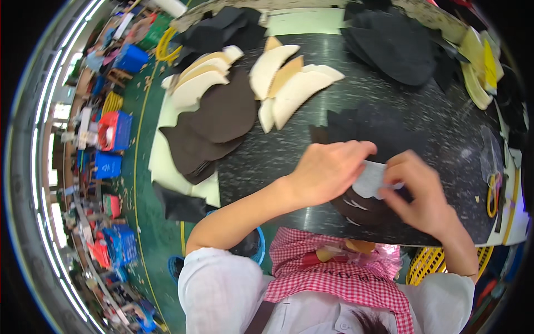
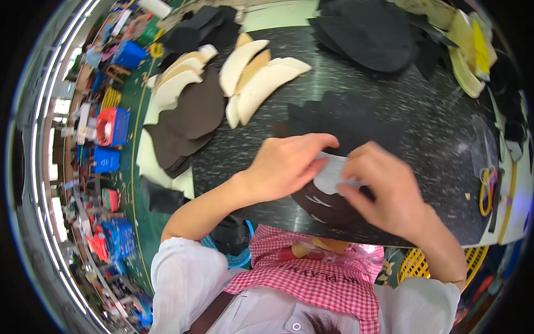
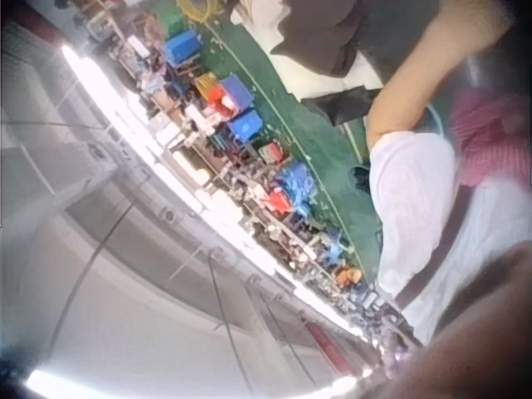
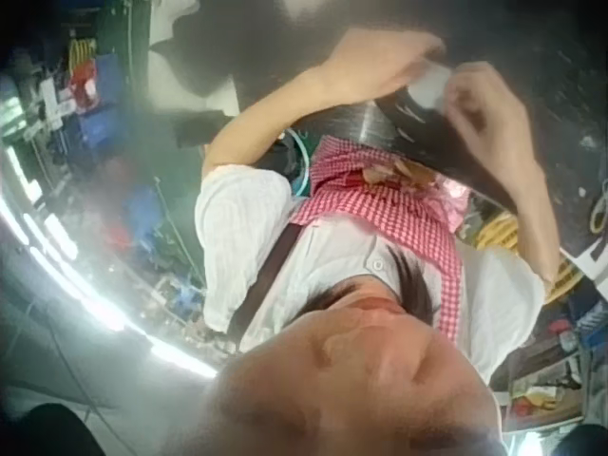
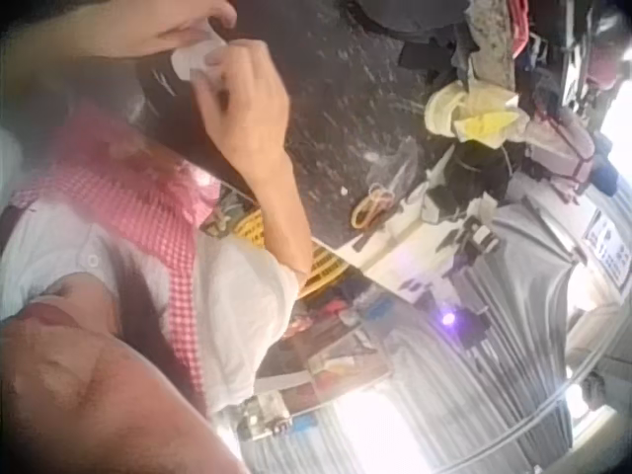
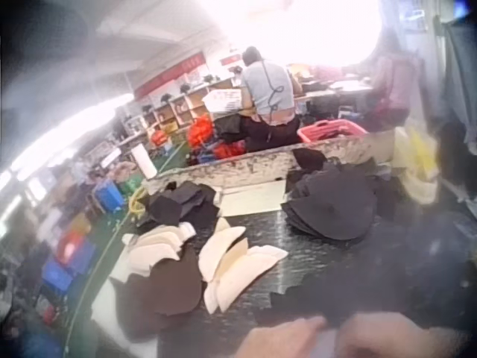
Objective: The person peels the backing off adhesive foam inserts and presses them onto fabric cutouts by hand. After gathering and sorting the assembled cutouts, the person repeats the peeling and adhering process on another set of cutouts.
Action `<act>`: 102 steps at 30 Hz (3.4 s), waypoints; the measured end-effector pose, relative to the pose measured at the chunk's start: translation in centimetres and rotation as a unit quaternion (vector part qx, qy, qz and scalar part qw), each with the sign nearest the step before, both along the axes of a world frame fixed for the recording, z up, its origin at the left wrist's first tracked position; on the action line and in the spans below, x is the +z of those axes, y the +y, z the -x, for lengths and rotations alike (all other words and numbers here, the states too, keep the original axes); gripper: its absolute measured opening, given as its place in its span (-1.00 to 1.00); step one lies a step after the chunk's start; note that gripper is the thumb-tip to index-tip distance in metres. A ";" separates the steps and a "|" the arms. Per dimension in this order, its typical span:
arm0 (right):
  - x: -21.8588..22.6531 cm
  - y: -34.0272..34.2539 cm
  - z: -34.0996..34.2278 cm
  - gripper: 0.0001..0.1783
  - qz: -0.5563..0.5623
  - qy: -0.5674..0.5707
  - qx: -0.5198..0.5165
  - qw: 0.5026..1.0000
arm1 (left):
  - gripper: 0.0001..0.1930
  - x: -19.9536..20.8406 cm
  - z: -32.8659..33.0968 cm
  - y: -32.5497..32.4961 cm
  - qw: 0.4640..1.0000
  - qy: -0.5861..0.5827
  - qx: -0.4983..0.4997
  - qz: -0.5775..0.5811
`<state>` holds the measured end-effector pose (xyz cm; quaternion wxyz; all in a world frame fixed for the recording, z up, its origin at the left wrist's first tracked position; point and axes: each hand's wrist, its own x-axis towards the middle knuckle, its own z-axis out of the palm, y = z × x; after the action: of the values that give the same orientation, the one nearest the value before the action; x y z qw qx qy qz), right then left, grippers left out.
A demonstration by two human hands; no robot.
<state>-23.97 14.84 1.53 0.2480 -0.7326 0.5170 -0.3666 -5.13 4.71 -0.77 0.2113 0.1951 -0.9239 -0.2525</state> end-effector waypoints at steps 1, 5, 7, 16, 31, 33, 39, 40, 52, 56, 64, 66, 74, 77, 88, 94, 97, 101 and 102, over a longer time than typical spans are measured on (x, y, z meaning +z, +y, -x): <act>-0.2 -0.4 -0.8 -0.70 0.016 0.093 0.049 0.994 | -0.70 0.2 0.0 0.0 0.999 -0.032 0.000 0.031; -1.0 0.1 -0.5 -0.65 0.010 0.101 0.067 0.993 | -0.81 2.5 -6.9 -4.4 0.945 -0.035 0.187 0.268; -1.0 0.4 -0.4 -0.64 0.002 0.105 0.068 0.992 | -0.68 3.2 -11.2 -5.5 0.939 -0.078 0.256 0.217; -0.1 1.0 -0.9 -0.66 0.002 0.110 0.052 0.993 | -0.84 1.3 -18.0 -7.5 0.854 0.257 0.269 -0.364; 0.7 2.0 -3.7 -0.86 0.082 -0.134 -0.098 0.983 | -0.75 1.3 -0.9 6.3 0.941 0.284 0.042 -0.180; 0.5 2.2 -3.5 -0.87 0.070 -0.141 -0.095 0.983 | -0.73 1.5 -1.2 5.6 0.923 0.254 0.040 -0.286; 0.1 2.3 -3.4 -0.90 0.045 -0.152 -0.104 0.982 | -0.81 3.6 -0.3 4.1 0.960 0.188 0.027 -0.204; 0.0 2.3 -3.5 -0.91 0.066 -0.169 -0.112 0.977 | -0.81 3.8 -0.1 4.5 0.965 0.201 0.033 -0.164; 0.2 2.5 -2.7 -0.93 0.026 -0.319 -0.107 0.941 | -0.66 3.9 1.4 5.6 0.735 0.355 0.055 -0.576; 0.6 2.2 -2.5 -0.93 -0.047 -0.472 -0.039 0.880 | -0.55 4.1 1.2 4.5 0.769 0.288 0.019 -0.570; 1.2 2.2 -3.1 -0.97 0.069 -0.269 -0.086 0.957 | -0.86 6.2 2.2 1.7 0.954 0.141 0.025 -0.264; 0.8 2.2 -3.2 -0.96 0.068 -0.301 -0.103 0.946 | -0.89 5.9 3.0 1.9 0.981 0.148 0.028 -0.123; -0.4 0.6 -6.5 -0.83 0.185 -0.382 -0.289 0.858 | -0.92 3.6 6.1 5.7 0.888 0.412 0.106 -0.173; 0.2 0.5 -4.1 -0.88 0.303 -0.093 -0.307 0.898 | -0.85 4.0 5.2 7.2 0.804 0.445 0.094 -0.383; 0.0 5.5 4.3 -0.86 0.187 -0.067 -0.469 0.861 | -0.81 4.3 1.2 4.3 0.748 0.353 0.154 -0.540; 3.7 2.6 -2.6 -0.61 0.209 0.133 -0.203 0.948 | -0.90 4.5 1.9 5.3 0.939 0.262 0.118 -0.187; 2.6 1.7 -3.1 -0.68 0.274 0.125 -0.192 0.934 | -0.92 4.3 1.9 5.2 0.951 0.253 0.108 -0.142; 2.9 1.8 -3.1 -0.79 0.231 0.046 -0.184 0.954 | -0.94 4.3 1.6 4.7 0.968 0.240 0.069 -0.003; 3.2 1.9 -2.8 -0.81 0.190 -0.027 -0.173 0.966 | -0.94 4.5 1.2 4.9 0.968 0.240 0.069 -0.004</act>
<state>-21.13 16.71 4.75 0.0513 -0.6556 0.5499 -0.5149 -6.34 9.58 3.71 0.4432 0.1927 -0.8295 -0.2801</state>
